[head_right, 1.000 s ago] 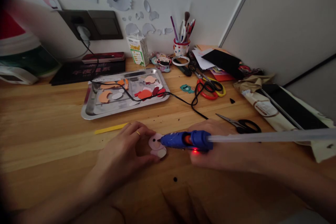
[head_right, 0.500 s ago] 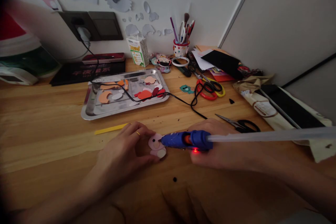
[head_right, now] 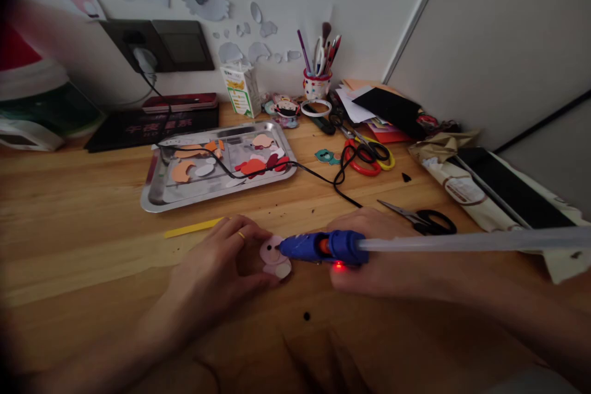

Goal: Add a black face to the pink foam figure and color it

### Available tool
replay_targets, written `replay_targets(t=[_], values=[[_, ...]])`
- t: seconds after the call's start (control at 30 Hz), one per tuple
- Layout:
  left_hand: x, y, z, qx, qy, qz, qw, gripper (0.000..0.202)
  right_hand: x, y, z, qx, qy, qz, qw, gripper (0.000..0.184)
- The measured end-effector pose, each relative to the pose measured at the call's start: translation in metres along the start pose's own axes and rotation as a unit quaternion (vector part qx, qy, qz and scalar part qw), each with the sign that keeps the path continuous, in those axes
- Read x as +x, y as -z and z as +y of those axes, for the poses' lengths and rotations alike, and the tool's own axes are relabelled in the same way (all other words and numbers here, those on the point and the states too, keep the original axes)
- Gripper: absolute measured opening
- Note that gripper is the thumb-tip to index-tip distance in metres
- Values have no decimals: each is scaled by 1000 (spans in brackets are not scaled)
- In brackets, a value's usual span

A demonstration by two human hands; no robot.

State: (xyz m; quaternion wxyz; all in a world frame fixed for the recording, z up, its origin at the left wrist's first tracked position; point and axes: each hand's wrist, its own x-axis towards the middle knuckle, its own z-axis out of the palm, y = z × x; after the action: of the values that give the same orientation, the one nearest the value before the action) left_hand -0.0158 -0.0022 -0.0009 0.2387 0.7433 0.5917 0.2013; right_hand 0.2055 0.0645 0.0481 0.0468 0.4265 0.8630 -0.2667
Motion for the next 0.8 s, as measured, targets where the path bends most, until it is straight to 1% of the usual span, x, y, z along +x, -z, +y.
replay_targets(t=[0.2,0.27,0.33,0.47,0.57,0.63,0.7,0.77,0.8], values=[[0,-1,0,-2,-2,5,1000,35,-1,-2,3,-16,7,-16,1000,4],[1,-1,0,0,-3,4,1000,36,-1,-2,5,-27,-1,-21,999,5],[1,-1,0,0,-5,3,1000,36,-1,-3,6,-22,-3,-19,1000,6],[0,-1,-1,-1,-6,7,1000,35,1,-2,4,-4,18,-19,1000,5],[0,-2,-2,5,-1,10,1000,36,-1,1,2,-14,-2,-17,1000,4],[1,-2,-1,8,5,8,1000,37,-3,4,2,-11,-12,-8,1000,6],[1,-2,0,8,10,4,1000,36,-6,7,5,19,5,5,1000,7],[1,-2,0,8,9,2,1000,35,-11,9,9,53,22,38,998,7],[1,-1,0,8,9,2,1000,35,-13,10,12,62,15,57,996,9]])
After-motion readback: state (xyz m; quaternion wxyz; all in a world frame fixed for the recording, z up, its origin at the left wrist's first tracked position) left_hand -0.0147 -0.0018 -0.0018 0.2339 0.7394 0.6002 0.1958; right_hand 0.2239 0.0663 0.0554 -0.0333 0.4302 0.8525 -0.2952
